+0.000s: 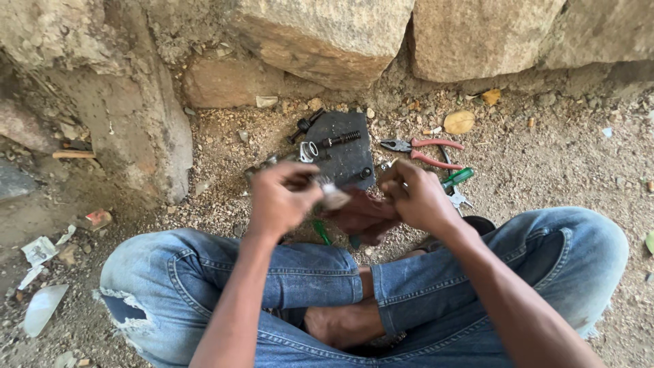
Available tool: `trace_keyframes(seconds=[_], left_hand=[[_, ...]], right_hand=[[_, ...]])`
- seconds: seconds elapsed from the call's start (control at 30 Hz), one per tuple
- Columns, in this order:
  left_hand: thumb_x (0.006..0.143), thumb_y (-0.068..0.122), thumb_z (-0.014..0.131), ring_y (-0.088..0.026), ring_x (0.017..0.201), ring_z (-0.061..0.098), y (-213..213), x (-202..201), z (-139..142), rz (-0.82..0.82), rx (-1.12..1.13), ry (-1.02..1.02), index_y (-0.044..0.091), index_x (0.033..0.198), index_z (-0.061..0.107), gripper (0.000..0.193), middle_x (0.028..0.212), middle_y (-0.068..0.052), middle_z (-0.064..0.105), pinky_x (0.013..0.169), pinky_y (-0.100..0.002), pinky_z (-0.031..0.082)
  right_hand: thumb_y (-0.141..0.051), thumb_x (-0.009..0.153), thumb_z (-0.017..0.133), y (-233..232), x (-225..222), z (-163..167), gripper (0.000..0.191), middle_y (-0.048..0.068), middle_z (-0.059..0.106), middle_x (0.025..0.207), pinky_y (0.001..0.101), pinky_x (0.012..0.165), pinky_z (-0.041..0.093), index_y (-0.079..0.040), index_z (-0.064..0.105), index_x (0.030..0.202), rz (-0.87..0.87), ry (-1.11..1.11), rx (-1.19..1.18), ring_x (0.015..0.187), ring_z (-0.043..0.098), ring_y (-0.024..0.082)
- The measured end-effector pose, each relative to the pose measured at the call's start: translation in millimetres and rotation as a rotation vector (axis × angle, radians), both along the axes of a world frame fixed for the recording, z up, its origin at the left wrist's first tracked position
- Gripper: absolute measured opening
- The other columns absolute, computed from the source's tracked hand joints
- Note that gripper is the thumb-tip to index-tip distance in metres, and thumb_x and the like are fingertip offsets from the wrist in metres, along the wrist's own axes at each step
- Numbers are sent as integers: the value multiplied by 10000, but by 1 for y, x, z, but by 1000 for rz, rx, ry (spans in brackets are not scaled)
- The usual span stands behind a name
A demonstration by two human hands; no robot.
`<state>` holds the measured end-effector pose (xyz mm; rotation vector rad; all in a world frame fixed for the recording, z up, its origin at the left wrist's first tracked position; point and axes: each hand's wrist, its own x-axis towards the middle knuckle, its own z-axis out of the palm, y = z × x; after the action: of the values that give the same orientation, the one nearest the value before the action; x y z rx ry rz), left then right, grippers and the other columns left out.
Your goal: The person sits on the ground and cleans small engine parts using a rag and a screwdriver. They wipe the parts repeatedly and place them on a flat stone. The person handles a camshaft, springs, and other small metal components.
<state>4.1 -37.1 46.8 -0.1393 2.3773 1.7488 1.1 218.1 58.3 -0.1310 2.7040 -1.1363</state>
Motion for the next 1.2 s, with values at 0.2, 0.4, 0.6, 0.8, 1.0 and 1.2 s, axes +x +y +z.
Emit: trace_keyframes(seconds=[0.2,0.4,0.6,0.8,1.0,1.2], left_hand=[[753,15,770,-141,681,744,1,-5,-20,90,336,120,60,940,797,195,862,-87,801,621,-285,640],[734,11,762,-150,744,785,21,3,-29,-64,260,50,55,969,795,241,908,-83,816,697,-304,660],[722,53,800,-145,755,779,37,16,-18,-199,224,25,35,945,793,223,869,-82,809,721,-284,653],[692,22,773,-161,846,777,43,26,1,-363,96,399,43,882,785,191,935,-74,800,802,-292,625],[713,10,731,-170,788,767,47,29,10,-579,27,388,51,849,776,149,883,-71,794,735,-299,634],[725,5,728,-158,818,773,44,29,0,-490,86,361,57,857,774,149,907,-64,801,761,-293,646]], right_hand=[[-109,898,722,13,4,12,121,96,779,825,318,645,568,-49,725,1003,163,-195,-105,734,715,167],[-124,887,758,0,6,7,162,40,781,935,270,715,583,-51,758,1032,109,-93,-398,814,710,121],[-132,913,748,-20,5,-5,182,95,780,829,321,628,582,-61,763,1080,-95,31,-187,704,735,164],[-189,819,780,-18,-5,-16,163,140,794,819,376,667,597,-82,819,935,2,182,36,676,767,258],[-194,852,714,-18,-5,-29,153,172,752,775,407,666,601,-102,800,939,88,119,241,650,741,319],[-47,851,691,-15,-6,-25,125,126,768,813,366,647,602,-29,747,961,-15,142,-123,697,764,204]])
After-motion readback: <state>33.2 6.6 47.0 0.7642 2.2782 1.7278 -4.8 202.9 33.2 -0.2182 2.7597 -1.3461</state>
